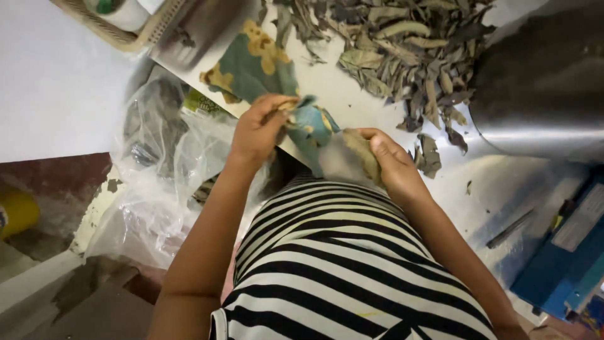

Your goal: Rolling and inspecting dried leaves one by one on a work surface

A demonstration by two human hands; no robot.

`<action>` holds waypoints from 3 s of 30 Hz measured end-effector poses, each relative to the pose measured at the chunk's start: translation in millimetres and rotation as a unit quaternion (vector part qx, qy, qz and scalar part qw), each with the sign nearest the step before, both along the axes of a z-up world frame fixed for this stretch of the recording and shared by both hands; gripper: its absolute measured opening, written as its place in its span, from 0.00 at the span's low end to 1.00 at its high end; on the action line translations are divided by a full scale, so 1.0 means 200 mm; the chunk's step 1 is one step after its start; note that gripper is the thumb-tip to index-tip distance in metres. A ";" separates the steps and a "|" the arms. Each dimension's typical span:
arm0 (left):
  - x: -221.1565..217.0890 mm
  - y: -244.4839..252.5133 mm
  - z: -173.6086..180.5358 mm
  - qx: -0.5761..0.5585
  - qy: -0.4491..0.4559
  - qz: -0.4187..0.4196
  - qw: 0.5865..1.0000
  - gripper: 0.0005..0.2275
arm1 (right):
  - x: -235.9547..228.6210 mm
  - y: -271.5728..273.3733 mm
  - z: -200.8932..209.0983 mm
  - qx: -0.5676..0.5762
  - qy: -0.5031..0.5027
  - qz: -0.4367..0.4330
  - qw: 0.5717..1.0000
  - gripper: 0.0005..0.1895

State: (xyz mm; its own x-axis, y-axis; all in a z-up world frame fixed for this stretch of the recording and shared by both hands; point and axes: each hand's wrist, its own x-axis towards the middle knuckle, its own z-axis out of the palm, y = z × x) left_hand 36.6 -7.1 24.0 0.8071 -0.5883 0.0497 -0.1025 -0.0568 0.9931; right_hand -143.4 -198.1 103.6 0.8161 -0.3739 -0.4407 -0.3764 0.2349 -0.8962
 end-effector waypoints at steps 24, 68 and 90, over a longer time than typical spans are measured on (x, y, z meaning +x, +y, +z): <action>-0.06 -0.38 -0.02 -0.092 -0.107 -0.124 0.982 0.06 | 0.22 -0.07 -0.27 0.239 -0.151 -0.107 0.953 0.09; -0.10 -0.45 -0.37 0.175 -0.530 -0.206 0.804 0.08 | 0.03 -0.27 -0.54 -0.590 -0.062 0.207 0.778 0.11; -0.05 -0.51 -0.08 0.144 -0.485 -0.232 0.831 0.11 | 0.06 -0.30 -0.52 -0.462 -0.045 0.223 0.857 0.12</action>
State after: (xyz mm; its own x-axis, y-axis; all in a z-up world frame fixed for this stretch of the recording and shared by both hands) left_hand 27.3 -110.0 7.0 0.1514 -0.9251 0.3482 -0.9241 -0.0074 0.3821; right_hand -130.9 -259.0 -0.8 0.9838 -0.1720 -0.0514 -0.1634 -0.7400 -0.6525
